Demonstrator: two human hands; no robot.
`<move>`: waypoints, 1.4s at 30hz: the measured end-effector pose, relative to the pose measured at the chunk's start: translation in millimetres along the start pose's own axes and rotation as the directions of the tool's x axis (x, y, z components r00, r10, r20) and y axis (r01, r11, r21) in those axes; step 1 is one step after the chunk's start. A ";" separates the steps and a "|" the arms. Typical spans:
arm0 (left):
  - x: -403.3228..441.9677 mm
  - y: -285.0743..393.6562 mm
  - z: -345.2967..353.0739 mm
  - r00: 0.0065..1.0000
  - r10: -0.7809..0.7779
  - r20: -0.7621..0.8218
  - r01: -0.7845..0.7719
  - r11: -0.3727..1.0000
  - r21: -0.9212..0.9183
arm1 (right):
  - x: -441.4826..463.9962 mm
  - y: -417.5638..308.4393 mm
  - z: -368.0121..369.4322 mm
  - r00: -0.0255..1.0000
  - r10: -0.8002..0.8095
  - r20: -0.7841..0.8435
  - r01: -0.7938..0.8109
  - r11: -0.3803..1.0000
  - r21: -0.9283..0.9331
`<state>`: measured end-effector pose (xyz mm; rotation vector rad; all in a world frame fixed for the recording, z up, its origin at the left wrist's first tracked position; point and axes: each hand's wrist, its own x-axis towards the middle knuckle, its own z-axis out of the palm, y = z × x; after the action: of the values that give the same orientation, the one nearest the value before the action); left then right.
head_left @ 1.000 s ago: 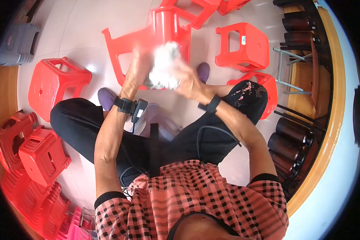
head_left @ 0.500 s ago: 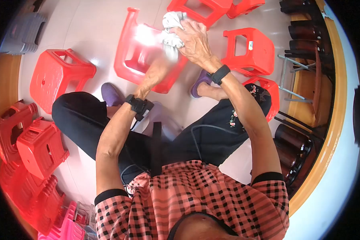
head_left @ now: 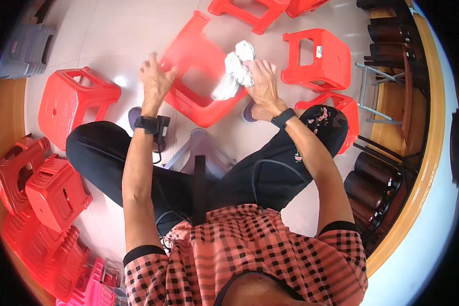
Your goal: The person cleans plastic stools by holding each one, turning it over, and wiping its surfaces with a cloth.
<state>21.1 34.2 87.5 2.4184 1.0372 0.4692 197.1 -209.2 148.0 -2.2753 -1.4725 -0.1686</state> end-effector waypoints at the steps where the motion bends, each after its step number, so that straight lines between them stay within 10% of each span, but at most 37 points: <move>1: -4.5 -6.7 -1.2 0.994 -0.064 0.083 0.064 0.998 -0.005 | -0.4 -3.8 -3.7 0.997 -0.066 0.033 0.066 0.998 0.013; 8: -27.2 -28.6 24.8 0.978 -0.085 0.192 0.121 0.976 -0.183 | 27.4 -16.9 22.6 0.964 -0.071 0.256 0.086 0.995 -0.046; 13: -25.8 -22.8 28.1 0.973 -0.080 0.217 0.122 0.974 -0.190 | 127.6 -38.6 80.5 0.941 -0.333 -0.049 0.318 0.928 -0.195; 16: -28.1 -35.1 35.9 0.977 -0.014 0.212 0.057 0.978 -0.202 | 179.7 -37.1 112.7 0.963 -0.252 0.097 0.265 0.952 -0.151; 19: -34.1 -47.6 48.9 0.911 -0.231 0.341 0.409 0.595 -0.691 | 185.6 -39.5 114.5 0.952 -0.095 0.291 0.165 0.960 -0.225; 22: -42.6 -69.1 55.1 0.641 -0.429 0.637 0.744 0.141 -0.654 | 145.0 -51.9 111.6 0.953 -0.302 0.034 0.303 0.951 -0.061; 25: -52.4 -29.5 47.8 0.824 -0.252 0.508 0.549 0.132 -0.825 | 77.0 -78.7 133.5 0.931 -0.364 0.006 0.358 0.917 0.178; 27: -48.5 -88.6 101.6 0.747 -0.108 0.656 0.600 -0.315 -0.735 | 30.2 -98.9 119.1 0.912 -0.371 0.174 0.313 0.904 0.291; 30: -35.9 -47.3 42.7 0.560 -0.438 0.703 0.757 -0.072 -0.649 | -15.2 -100.2 69.9 0.827 -0.349 0.441 0.228 0.925 0.305; 37: -40.4 -38.3 56.6 0.580 -0.303 0.756 0.808 0.091 -0.583 | -14.7 -47.4 60.6 0.904 0.118 0.411 -0.282 0.887 0.366; 42: -51.1 -27.9 39.7 0.662 -0.260 0.703 0.747 0.144 -0.650 | 29.6 -86.7 95.0 0.700 0.393 0.596 -0.698 0.552 0.457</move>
<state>-9.9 2.0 33.1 0.8897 0.9304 0.1262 120.5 -115.1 96.1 -2.0721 -0.6615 0.9736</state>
